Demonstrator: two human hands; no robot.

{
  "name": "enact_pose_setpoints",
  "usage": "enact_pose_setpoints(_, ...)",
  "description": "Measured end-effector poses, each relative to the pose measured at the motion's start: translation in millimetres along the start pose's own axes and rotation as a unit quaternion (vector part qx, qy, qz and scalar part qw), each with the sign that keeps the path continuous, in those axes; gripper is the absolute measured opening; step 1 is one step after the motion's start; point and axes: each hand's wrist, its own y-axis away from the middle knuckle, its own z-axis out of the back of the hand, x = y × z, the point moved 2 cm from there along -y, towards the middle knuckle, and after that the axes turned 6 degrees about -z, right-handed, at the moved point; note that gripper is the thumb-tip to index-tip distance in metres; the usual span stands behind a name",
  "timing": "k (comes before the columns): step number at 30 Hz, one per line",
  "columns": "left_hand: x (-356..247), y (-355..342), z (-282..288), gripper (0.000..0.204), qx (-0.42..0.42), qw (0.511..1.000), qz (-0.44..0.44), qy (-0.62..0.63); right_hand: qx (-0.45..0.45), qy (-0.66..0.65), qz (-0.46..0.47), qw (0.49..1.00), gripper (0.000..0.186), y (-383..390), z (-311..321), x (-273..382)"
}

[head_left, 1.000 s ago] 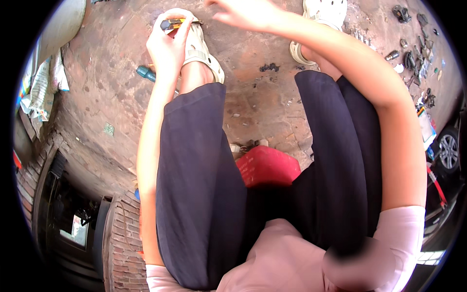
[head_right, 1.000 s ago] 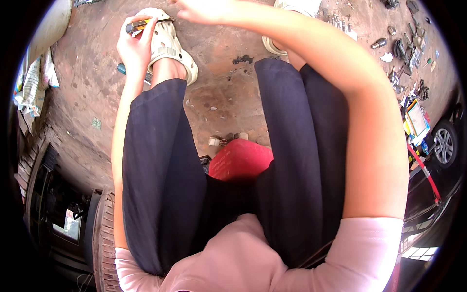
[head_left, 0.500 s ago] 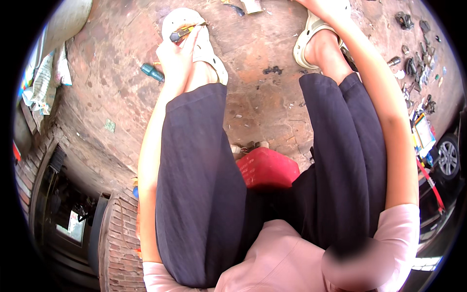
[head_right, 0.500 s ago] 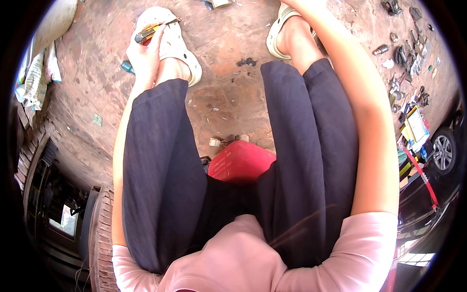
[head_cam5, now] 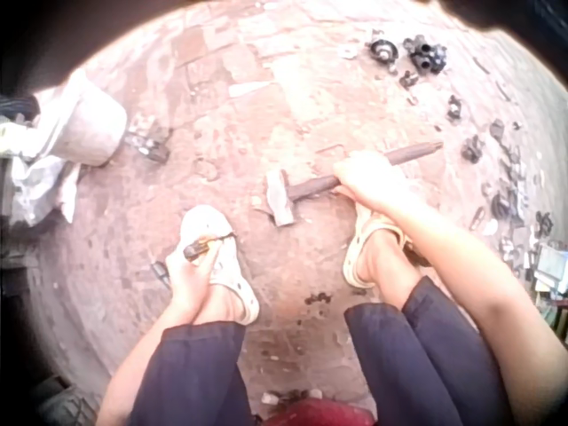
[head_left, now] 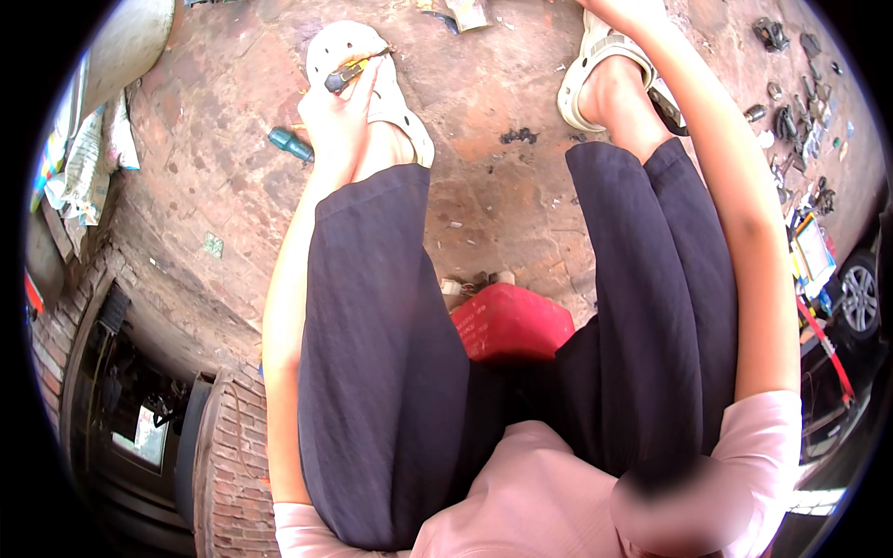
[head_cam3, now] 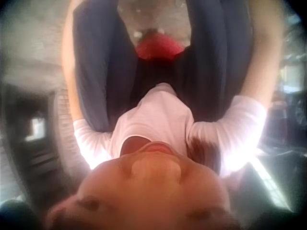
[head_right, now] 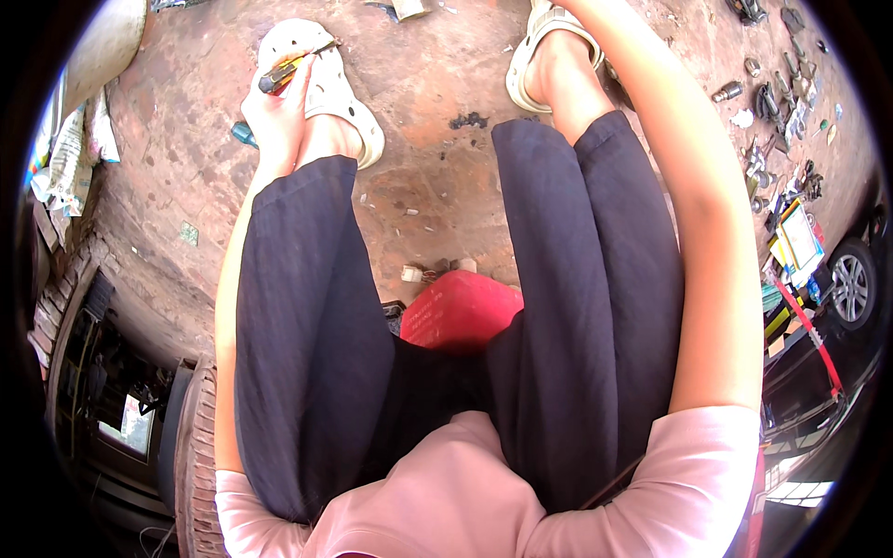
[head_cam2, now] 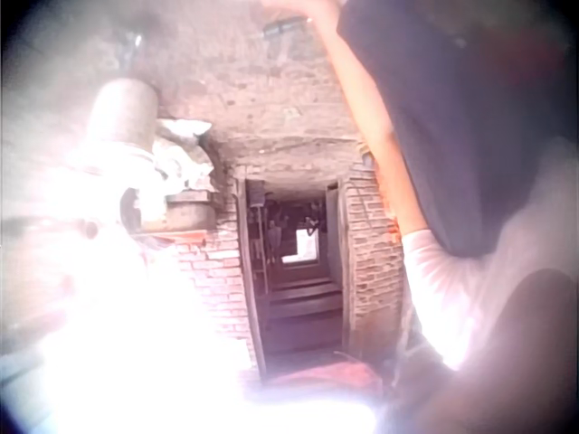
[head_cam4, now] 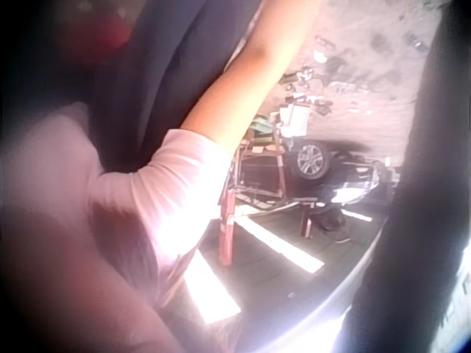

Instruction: The person sits on the ground and uses a hammer and a small tool to repeatedly strike and adjust a small mechanical component. The person holds the component in one hand and strikes it with the hammer in the other, occasionally repositioning the tool.

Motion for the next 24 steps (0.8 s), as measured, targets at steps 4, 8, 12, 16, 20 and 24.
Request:
enact_pose_setpoints(4,-8,-2,2,0.018,0.021,1.000,0.004,0.008,0.041,0.011,-0.025,0.999,0.024,0,20,16)
enact_pose_setpoints(8,5,1,-3,0.020,0.034,0.998,0.048,-0.002,0.093,0.011,-0.056,0.994,0.023,10,17,18)
enact_pose_setpoints(12,-5,0,4,0.015,0.027,0.999,0.007,0.035,0.067,-0.142,-0.114,0.981,0.032,34,30,28)
enact_pose_setpoints(16,-13,-10,1,0.017,0.050,0.998,-0.045,0.008,0.130,-0.277,-0.183,0.934,0.040,60,69,48)
enact_pose_setpoints(20,-1,-2,1,0.018,-0.008,0.995,-0.098,-0.021,0.170,-0.463,-0.167,0.854,0.035,72,119,75)
enact_pose_setpoints(24,-5,2,3,0.021,-0.001,0.999,-0.050,0.020,0.084,-0.581,-0.083,0.805,0.032,64,144,99)
